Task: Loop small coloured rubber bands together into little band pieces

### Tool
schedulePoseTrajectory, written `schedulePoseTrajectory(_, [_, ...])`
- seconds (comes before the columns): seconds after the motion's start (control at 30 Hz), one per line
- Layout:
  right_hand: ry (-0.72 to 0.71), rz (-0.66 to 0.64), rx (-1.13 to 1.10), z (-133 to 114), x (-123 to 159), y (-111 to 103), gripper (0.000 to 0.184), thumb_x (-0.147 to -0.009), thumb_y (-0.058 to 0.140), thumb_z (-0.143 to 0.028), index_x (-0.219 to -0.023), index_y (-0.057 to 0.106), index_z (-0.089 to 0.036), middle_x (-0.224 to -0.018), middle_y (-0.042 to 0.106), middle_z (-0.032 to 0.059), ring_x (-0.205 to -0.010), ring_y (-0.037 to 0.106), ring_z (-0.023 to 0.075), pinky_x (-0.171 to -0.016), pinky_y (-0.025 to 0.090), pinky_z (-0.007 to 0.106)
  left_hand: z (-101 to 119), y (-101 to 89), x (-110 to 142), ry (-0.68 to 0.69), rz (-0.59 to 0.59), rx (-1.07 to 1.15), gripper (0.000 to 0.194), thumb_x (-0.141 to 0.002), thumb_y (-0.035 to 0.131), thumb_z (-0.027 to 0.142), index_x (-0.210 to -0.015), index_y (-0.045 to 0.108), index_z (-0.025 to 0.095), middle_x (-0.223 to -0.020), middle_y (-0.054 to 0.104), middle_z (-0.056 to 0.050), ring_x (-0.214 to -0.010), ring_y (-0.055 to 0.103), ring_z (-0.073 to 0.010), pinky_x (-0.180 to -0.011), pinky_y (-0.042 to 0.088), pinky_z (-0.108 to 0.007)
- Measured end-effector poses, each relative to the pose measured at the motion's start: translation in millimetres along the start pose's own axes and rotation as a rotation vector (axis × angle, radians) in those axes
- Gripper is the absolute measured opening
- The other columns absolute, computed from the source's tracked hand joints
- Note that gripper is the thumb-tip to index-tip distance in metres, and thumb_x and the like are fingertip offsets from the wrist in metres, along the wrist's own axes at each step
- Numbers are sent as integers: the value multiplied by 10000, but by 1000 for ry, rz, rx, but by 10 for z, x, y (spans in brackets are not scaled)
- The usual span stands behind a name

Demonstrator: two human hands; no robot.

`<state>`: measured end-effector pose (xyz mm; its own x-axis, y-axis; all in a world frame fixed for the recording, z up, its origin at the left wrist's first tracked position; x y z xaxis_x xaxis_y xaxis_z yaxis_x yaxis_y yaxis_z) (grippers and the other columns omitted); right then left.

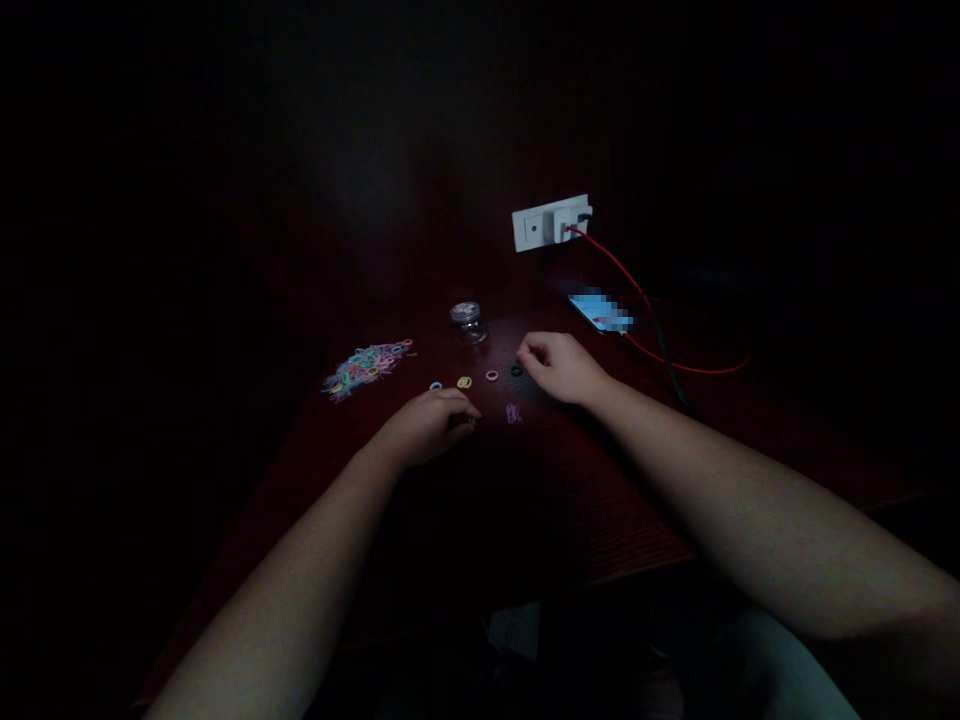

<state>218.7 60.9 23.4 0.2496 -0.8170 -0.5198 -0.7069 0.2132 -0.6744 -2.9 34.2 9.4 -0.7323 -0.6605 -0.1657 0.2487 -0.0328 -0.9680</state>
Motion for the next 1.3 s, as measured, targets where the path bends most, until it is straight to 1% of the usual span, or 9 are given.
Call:
schedulePoseTrajectory(0.23, [-5, 4, -15, -13, 12, -10, 206, -855, 483, -270, -711, 580, -159, -601, 545, -6, -544, 453, 107, -537, 275, 242, -27, -9, 27, -43, 36, 11, 260, -850, 597, 269, -1100, 658, 235, -1104, 659, -43, -1000, 609, -195, -919, 486, -350])
schedulePoseTrajectory(0.3, [-4, 3, -13, -17, 11, -10, 207, -855, 483, -266, -705, 577, -158, -606, 549, -2, -548, 453, 107, -539, 277, 244, -20, -11, 32, -34, 36, 15, 274, -845, 575, 233, -1107, 653, 236, -1110, 653, -41, -994, 609, -190, -916, 490, -345])
schedulePoseTrajectory(0.43, [-9, 9, -3, -15, 7, -7, 212, -859, 480, -266, -702, 577, -161, -608, 553, -2, -546, 451, 107, -539, 277, 245, -23, -2, 32, -29, 40, 17, 406, -776, 545, 108, -1155, 631, 230, -1172, 631, -41, -1059, 596, -188, -965, 475, -338])
schedulePoseTrajectory(0.5, [-10, 6, -4, -13, 6, -5, 214, -862, 478, -270, -707, 580, -162, -609, 556, -3, -545, 452, 106, -538, 277, 244, -26, 8, 29, -27, 33, 16, 432, -762, 540, 89, -1160, 627, 230, -1181, 632, -38, -1075, 593, -189, -975, 470, -339])
schedulePoseTrajectory(0.8, [-3, 2, 2, -14, 5, -9, 211, -859, 481, -271, -712, 586, -161, -608, 552, -3, -547, 451, 107, -538, 274, 246, -33, 11, 16, -32, 28, 8, 259, -846, 563, 201, -1081, 667, 230, -1090, 674, -35, -992, 622, -190, -908, 491, -334])
schedulePoseTrajectory(0.87, [-11, 4, -2, -14, 5, -8, 209, -860, 480, -268, -714, 585, -161, -611, 553, -3, -550, 455, 106, -540, 276, 244, -45, 4, 15, -44, 27, 9, 279, -846, 531, 161, -1077, 674, 226, -1077, 679, -35, -978, 625, -182, -904, 492, -329])
schedulePoseTrajectory(0.97, [-12, 4, -3, -13, 4, -6, 208, -859, 477, -262, -710, 581, -161, -613, 555, -1, -554, 457, 106, -542, 275, 244, -79, 6, 13, -61, 20, 11, 391, -804, 466, 55, -1084, 680, 226, -1091, 676, -32, -986, 622, -172, -917, 489, -325])
schedulePoseTrajectory(1.03, [-10, 3, 2, -13, 5, -4, 213, -859, 477, -265, -702, 576, -161, -610, 551, -2, -550, 451, 107, -540, 270, 245, -109, 17, 10, -65, 21, 4, 416, -794, 453, 36, -1081, 683, 231, -1099, 676, -29, -992, 620, -171, -924, 486, -329])
schedulePoseTrajectory(1.3, [-10, 0, 0, -15, 10, -1, 217, -859, 480, -276, -704, 577, -161, -610, 553, -2, -544, 447, 107, -535, 271, 244, -87, 22, 2, -65, 36, -15, 239, -854, 545, 179, -1041, 681, 236, -1064, 681, -25, -976, 623, -180, -905, 488, -322])
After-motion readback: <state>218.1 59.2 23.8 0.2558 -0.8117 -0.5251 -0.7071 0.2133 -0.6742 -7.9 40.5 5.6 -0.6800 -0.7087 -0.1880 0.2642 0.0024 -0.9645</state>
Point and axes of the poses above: each hand's wrist, its own x-axis away from the middle knuckle, its own y-axis out of the palm, z = x × y, the point moved 3 cm from there along -x, towards the middle knuckle
